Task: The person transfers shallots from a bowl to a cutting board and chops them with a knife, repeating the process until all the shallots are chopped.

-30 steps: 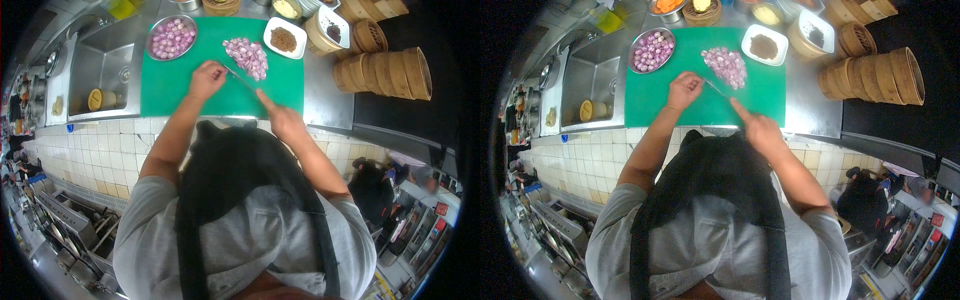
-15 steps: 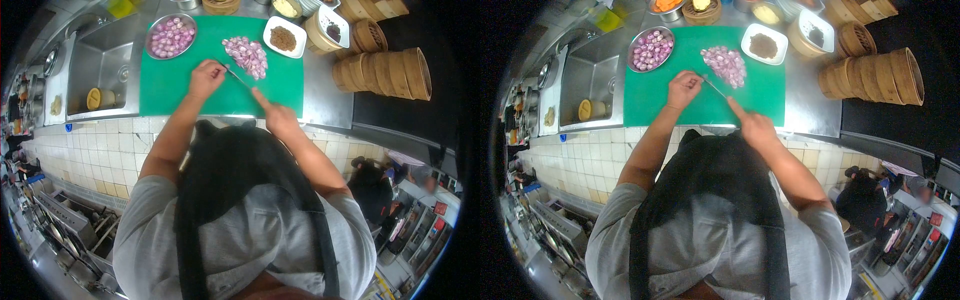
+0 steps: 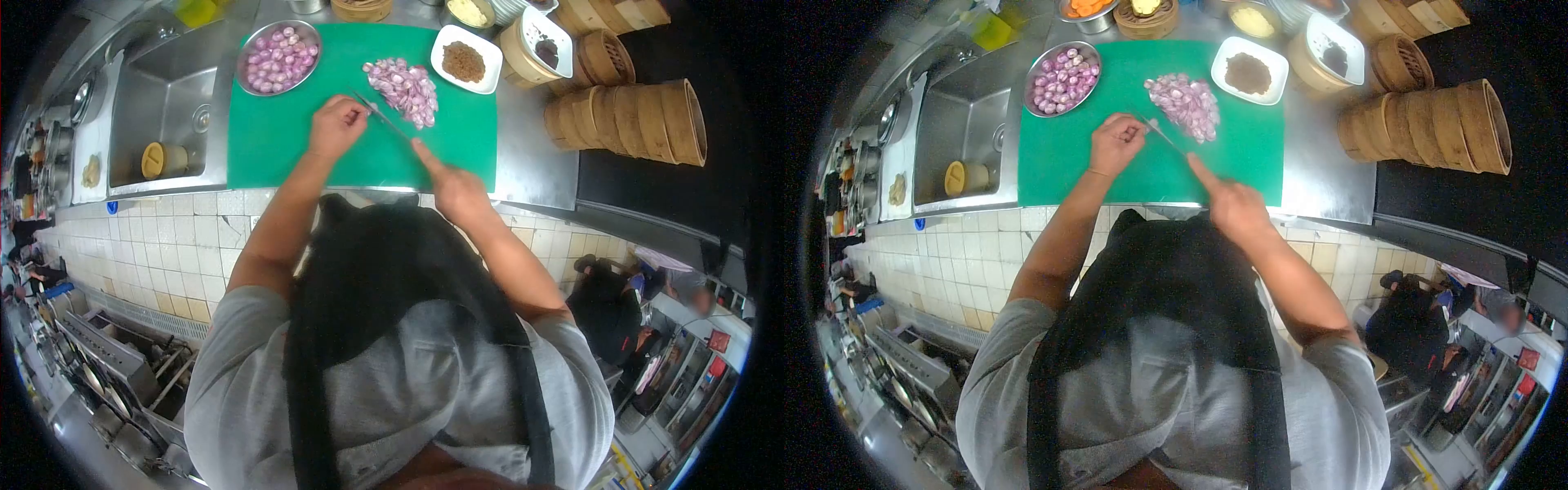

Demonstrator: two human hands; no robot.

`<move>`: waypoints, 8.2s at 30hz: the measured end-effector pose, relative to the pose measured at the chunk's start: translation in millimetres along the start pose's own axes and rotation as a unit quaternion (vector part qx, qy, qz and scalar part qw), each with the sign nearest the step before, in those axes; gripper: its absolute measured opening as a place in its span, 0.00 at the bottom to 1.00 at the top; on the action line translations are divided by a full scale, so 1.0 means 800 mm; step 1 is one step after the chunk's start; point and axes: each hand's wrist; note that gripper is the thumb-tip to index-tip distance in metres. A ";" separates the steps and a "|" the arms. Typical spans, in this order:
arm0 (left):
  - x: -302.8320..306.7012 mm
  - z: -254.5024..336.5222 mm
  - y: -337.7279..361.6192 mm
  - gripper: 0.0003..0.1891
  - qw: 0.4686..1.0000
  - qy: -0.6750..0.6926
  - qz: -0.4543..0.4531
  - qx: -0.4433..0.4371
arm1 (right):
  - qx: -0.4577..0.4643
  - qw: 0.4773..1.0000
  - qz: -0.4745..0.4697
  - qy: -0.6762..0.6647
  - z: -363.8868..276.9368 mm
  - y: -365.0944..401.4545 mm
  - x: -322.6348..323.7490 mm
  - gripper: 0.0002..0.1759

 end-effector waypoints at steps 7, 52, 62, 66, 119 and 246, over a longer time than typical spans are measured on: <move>0.003 -0.003 0.004 0.05 1.000 0.010 -0.005 -0.003 | 0.006 1.000 -0.007 -0.018 0.009 -0.011 -0.023 0.48; -0.004 0.008 -0.017 0.04 0.981 -0.169 -0.034 -0.094 | -0.024 0.999 -0.014 -0.043 0.024 -0.020 -0.019 0.45; 0.010 0.001 -0.019 0.06 0.992 -0.057 -0.102 -0.044 | 0.003 1.000 -0.009 -0.015 0.004 -0.007 -0.009 0.48; 0.013 -0.001 -0.018 0.05 0.992 -0.067 -0.095 -0.056 | 0.023 0.999 0.031 -0.007 0.002 -0.007 -0.008 0.48; 0.002 -0.009 -0.017 0.02 0.982 -0.124 -0.062 -0.129 | 0.003 1.000 0.014 -0.010 0.008 -0.014 -0.018 0.45; 0.012 0.008 0.005 0.03 0.997 -0.028 -0.065 -0.034 | -0.036 0.994 -0.089 -0.057 0.001 -0.007 -0.006 0.44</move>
Point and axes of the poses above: each hand's wrist, its own y-axis away from the middle knuckle, its own x-axis out of the back of the hand, z = x × y, and after that the axes turned 1 degree about y, right-handed
